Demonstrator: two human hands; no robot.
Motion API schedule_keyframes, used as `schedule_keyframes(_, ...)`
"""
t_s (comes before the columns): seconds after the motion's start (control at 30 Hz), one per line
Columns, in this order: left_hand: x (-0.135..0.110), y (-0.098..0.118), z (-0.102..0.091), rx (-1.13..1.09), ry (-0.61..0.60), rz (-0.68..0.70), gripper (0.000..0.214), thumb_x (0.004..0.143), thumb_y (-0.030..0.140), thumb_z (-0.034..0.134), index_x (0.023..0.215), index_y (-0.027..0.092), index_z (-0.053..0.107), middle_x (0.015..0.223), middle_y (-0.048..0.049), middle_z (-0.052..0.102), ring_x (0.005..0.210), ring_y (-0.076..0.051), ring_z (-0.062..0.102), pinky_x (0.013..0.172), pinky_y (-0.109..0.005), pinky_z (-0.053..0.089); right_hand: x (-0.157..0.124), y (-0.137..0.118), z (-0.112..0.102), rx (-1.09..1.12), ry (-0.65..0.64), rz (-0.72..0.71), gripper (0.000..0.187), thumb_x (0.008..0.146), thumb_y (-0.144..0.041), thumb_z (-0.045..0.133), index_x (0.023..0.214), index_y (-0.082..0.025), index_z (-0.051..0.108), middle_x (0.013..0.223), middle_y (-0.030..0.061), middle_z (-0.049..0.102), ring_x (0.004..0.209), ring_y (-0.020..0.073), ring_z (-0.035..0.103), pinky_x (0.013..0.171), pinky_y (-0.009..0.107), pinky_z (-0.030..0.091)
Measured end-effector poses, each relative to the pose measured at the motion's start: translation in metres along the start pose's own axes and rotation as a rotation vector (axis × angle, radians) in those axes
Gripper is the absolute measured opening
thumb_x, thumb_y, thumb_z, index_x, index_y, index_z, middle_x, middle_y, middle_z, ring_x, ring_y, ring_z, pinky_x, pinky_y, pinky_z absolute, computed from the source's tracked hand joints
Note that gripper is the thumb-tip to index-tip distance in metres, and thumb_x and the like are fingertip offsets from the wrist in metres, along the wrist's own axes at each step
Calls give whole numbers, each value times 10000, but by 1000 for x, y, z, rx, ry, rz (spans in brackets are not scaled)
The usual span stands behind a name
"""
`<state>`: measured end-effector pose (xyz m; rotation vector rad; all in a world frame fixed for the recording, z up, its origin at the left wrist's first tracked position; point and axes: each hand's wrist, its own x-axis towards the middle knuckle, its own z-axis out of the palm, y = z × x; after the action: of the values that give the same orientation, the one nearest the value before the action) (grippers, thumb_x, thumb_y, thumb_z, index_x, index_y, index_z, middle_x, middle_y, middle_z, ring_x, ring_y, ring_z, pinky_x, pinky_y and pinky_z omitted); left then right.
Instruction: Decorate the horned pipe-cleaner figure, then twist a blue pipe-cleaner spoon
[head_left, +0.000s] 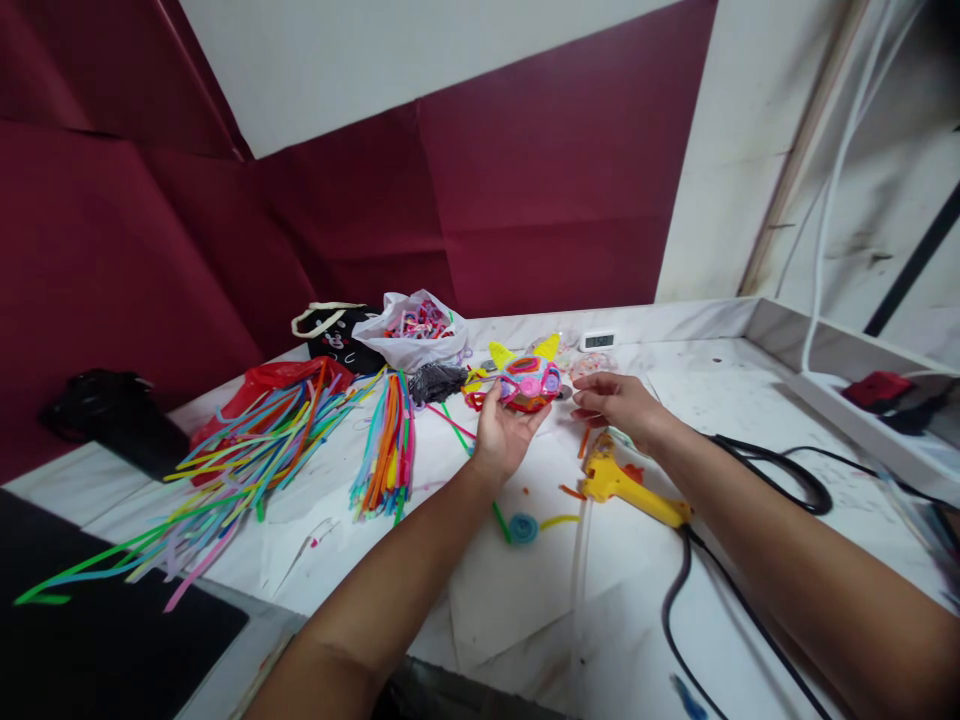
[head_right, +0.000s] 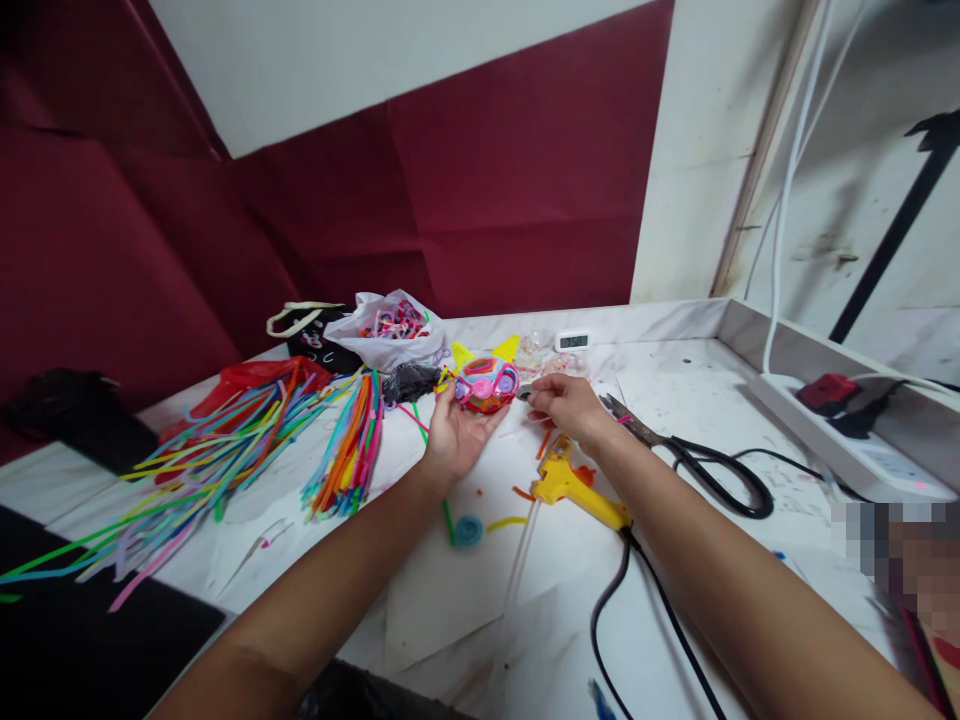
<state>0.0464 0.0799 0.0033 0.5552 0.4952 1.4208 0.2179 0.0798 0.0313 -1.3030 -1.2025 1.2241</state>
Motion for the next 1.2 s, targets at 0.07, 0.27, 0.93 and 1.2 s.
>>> schedule_keyframes(0.07,-1,0,1,5,-12,5,355,909,435,530,1184,221,598,1323,-85,613,1229,-261,582,1062,-500,456,-1,0,-1,-4,-6,-4,183,755,-120,713,907,-167,621,680,8,658,636,151,689,506,209,501)
schedule_keyframes(0.27,-3,-4,3,26,-74,-8,291,900,358,566,1157,229,611,1269,-67,653,1198,-241,605,1052,-472,469,-4,1,-3,-27,-63,-81,414,699,-324,793,1062,-197,640,998,72,690,920,211,674,614,256,536)
schedule_keyframes(0.93,-15,-17,10,193,-143,75,384,797,233,705,1125,262,506,1083,-26,666,1005,-194,675,1001,-466,492,-14,3,9,45,-242,-259,573,609,-313,851,1108,-241,579,1075,19,709,968,193,658,864,289,527)
schedule_keyframes(1.2,-17,-11,12,253,-121,71,388,795,253,715,1137,263,533,1142,-39,666,1061,-210,657,987,-443,502,-11,5,8,98,-185,-287,537,608,-287,844,1081,-233,595,1048,12,706,959,200,655,898,320,518)
